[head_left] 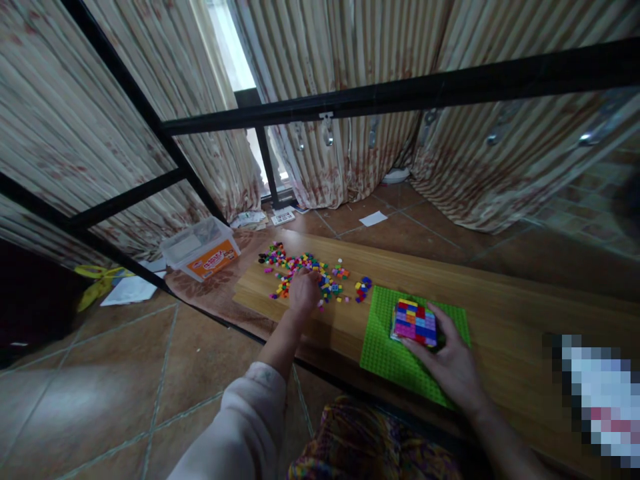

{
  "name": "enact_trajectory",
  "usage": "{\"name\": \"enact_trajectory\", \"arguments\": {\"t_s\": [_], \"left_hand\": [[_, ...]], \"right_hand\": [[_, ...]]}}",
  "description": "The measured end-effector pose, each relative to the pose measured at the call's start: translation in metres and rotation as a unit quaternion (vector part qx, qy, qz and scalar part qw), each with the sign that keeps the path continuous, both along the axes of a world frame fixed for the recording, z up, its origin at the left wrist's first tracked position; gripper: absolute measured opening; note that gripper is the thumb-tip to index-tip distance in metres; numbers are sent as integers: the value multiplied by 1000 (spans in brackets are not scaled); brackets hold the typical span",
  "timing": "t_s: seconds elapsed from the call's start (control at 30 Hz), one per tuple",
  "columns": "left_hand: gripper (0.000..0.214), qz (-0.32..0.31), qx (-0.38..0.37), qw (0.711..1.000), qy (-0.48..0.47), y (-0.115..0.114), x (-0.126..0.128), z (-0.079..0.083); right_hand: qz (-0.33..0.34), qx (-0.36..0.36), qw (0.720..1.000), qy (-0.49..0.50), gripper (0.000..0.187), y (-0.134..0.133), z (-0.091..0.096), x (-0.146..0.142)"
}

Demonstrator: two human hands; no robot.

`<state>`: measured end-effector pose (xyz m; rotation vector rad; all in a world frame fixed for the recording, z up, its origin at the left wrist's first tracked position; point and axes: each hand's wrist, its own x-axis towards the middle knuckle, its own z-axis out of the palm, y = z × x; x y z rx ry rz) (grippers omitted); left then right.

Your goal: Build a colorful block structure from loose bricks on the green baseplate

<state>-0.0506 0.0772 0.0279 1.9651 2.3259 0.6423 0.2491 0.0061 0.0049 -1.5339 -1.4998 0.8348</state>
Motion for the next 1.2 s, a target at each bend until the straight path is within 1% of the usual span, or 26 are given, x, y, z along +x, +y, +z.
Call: {"name": "enact_trajectory", "arguments": {"t_s": [0.17, 0.37, 0.53, 0.6, 0.67, 0.73, 0.8, 0.9, 0.97, 1.03, 1.07, 1.13, 1.2], "left_hand": [[27, -29, -10, 999, 28, 3, -5, -3], [23, -45, -30, 998, 43, 11, -7, 3], [25, -56, -28, 997, 52, 13, -5, 4], [25, -47, -11, 997, 59, 11, -4, 6], [25, -26, 10, 999, 43, 7, 0, 10], [24, -3, 24, 1000, 7, 1, 7, 17], [23, 0, 30, 999, -44, -7, 19, 24], [19, -50, 48, 987, -148, -25, 44, 27], [18, -97, 61, 965, -235, -38, 63, 23], [18, -135, 53, 935, -324, -52, 82, 17], [17, -153, 34, 921, -357, -57, 89, 14], [17, -157, 22, 896, -415, -65, 102, 8], [16, -147, 14, 876, -459, -69, 110, 5]], "right_hand": [[9, 10, 1000, 20, 85, 0, -2, 0], [20, 24, 999, 30, 84, 1, -1, -1], [34, 44, 998, 32, 83, 2, -3, -1], [35, 46, 998, 36, 82, 3, -3, -1], [37, 43, 997, 45, 82, 2, -1, -2], [40, 38, 998, 44, 83, 2, 2, -3], [41, 39, 998, 37, 83, 1, 4, -2], [40, 51, 998, 21, 82, 1, 5, -1], [42, 54, 998, 14, 82, 1, 5, -1], [45, 52, 998, 11, 83, 2, 5, 0], [46, 53, 997, 10, 83, 2, 5, 0], [47, 58, 997, 8, 83, 2, 4, 0], [46, 64, 997, 7, 83, 2, 4, 1]]}}
